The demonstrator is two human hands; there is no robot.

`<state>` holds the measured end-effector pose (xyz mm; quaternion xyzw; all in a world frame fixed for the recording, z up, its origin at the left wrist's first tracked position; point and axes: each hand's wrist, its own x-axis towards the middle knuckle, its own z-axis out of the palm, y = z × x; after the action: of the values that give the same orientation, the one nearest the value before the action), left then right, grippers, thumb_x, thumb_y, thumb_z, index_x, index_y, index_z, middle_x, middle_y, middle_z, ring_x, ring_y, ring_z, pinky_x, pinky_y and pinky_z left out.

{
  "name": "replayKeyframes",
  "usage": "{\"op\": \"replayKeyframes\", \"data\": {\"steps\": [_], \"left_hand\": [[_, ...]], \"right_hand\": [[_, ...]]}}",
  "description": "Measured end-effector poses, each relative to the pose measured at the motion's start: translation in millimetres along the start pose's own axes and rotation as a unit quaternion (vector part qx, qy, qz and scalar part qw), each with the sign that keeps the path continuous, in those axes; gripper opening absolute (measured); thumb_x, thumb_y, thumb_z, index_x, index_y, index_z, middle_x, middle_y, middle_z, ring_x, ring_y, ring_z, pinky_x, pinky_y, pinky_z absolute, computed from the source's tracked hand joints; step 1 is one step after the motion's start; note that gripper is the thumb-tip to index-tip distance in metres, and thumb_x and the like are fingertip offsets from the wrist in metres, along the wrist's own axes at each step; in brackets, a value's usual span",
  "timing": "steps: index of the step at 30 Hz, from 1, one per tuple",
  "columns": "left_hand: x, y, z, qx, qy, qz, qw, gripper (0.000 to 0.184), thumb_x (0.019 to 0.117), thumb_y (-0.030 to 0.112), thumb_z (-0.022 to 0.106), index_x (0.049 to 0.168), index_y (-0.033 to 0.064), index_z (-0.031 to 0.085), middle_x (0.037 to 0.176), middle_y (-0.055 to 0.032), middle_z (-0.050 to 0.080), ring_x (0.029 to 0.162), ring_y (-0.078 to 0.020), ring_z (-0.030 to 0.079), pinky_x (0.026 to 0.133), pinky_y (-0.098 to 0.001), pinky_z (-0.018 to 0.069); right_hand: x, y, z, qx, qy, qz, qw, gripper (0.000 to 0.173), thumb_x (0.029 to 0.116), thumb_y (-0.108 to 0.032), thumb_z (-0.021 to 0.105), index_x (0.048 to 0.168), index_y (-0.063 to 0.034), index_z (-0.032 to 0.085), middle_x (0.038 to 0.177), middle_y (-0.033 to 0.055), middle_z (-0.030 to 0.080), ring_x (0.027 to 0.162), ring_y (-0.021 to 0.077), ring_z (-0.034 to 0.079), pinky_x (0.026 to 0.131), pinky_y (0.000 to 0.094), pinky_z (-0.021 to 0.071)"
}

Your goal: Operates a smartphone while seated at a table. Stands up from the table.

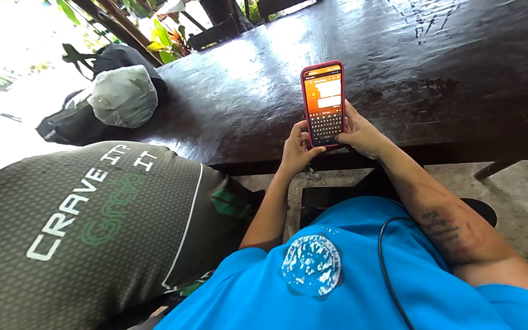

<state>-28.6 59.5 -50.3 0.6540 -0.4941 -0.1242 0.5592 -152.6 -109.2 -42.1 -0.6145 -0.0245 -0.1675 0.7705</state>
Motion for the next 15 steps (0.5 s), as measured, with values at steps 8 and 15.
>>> {"op": "replayKeyframes", "data": {"steps": [8, 15], "left_hand": [[-1, -5, -5, -0.006, -0.025, 0.015, 1.0, 0.075, 0.075, -0.009, 0.081, 0.139, -0.0002, 0.042, 0.1, -0.0059, 0.074, 0.085, -0.0073, 0.07, 0.076, -0.023, 0.0578], [-2, -7, -6, -0.01, -0.036, 0.031, 0.999, 0.077, 0.0741, -0.008, 0.083, 0.14, -0.0011, 0.044, 0.096, -0.0044, 0.073, 0.079, -0.0054, 0.067, 0.071, -0.0204, 0.0553]], "right_hand": [[1, 1, 4, 0.06, 0.105, 0.015, 0.993, 0.039, 0.1121, -0.027, 0.029, 0.129, -0.0058, 0.055, 0.105, 0.007, 0.071, 0.093, 0.0143, 0.072, 0.08, 0.0322, 0.0607], [4, 0, 11, 0.055, 0.159, 0.008, 0.986, 0.049, 0.1127, -0.035, 0.026, 0.117, -0.0051, 0.064, 0.098, 0.0061, 0.074, 0.09, 0.0132, 0.072, 0.08, 0.0323, 0.0609]]}}
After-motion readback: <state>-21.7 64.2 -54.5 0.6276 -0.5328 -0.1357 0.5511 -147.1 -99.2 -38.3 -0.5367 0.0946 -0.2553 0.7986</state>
